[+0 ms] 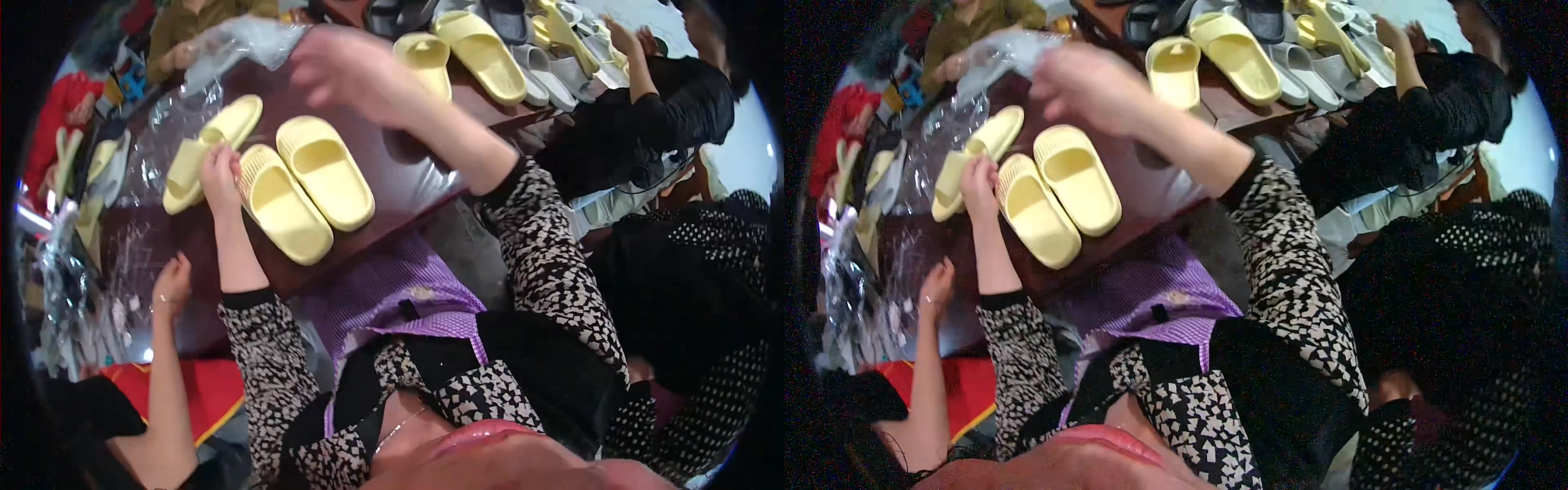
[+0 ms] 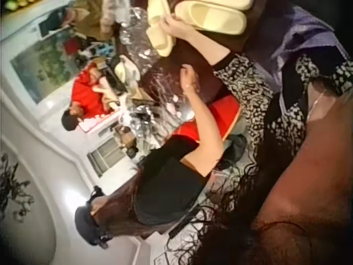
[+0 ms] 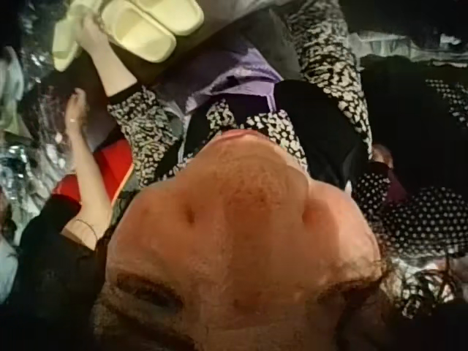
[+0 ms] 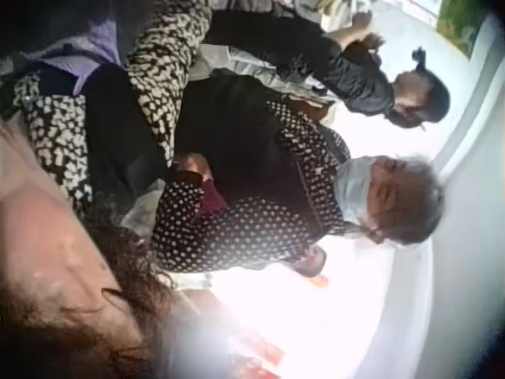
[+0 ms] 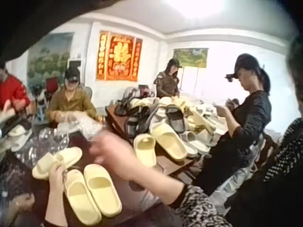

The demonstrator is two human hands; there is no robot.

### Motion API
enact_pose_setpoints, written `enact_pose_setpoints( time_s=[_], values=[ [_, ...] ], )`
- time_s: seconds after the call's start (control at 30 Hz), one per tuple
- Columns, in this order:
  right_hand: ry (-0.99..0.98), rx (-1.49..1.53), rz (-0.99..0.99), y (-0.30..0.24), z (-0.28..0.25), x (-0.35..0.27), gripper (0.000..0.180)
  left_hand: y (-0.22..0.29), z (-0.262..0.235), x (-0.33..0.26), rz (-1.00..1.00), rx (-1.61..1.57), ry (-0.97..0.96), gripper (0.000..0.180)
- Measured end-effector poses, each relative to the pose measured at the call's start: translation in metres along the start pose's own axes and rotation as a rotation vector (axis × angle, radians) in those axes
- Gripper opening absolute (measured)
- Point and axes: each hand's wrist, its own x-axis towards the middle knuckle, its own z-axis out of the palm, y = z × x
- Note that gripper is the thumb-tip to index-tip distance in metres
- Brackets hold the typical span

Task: The person pairs slides together by threading plastic tag fasteners through the slides and securing them by hand.

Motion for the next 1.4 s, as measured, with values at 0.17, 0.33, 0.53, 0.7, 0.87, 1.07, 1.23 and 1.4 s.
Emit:
enact_pose_setpoints(
  time_s=[0.17, 0.33, 0.53, 0.7, 0.87, 1.07, 1.23, 1.4],
  values=[
    [-0.152, -0.258, 0.127, 0.027, 0.013, -0.019, 0.049, -0.001, 0.01, -0.007, -0.018, -0.03, 0.029, 0.008],
    [-0.45, -0.869, 0.006, 0.056, -0.016, -0.034, 0.045, 0.008, 0.016, -0.008, -0.012, -0.03, 0.036, 0.009],
    [-0.604, -1.142, 0.036, 0.072, -0.004, -0.053, 0.033, 0.009, 0.015, -0.011, -0.065, -0.019, 0.118, 0.014],
    [-0.598, -1.337, -0.055, 0.082, 0.008, -0.049, 0.024, 0.012, 0.012, -0.012, -0.08, -0.018, 0.124, 0.017],
    [-0.513, -1.466, 0.193, 0.095, 0.012, -0.04, 0.02, 0.017, 0.013, -0.015, -0.084, -0.016, 0.099, 0.018],
    [-0.095, -1.405, -0.03, 0.069, -0.01, -0.037, 0.019, 0.022, 0.004, -0.012, -0.062, 0.015, 0.207, 0.014],
    [-0.034, -1.863, -0.196, -0.037, -0.067, 0.009, 0.013, 0.016, -0.007, -0.016, -0.075, 0.097, 0.167, 0.012],
    [0.285, -1.259, 0.172, -0.156, -0.179, 0.081, 0.029, 0.014, 0.01, -0.019, -0.103, 0.155, 0.134, 0.012]
  ],
)
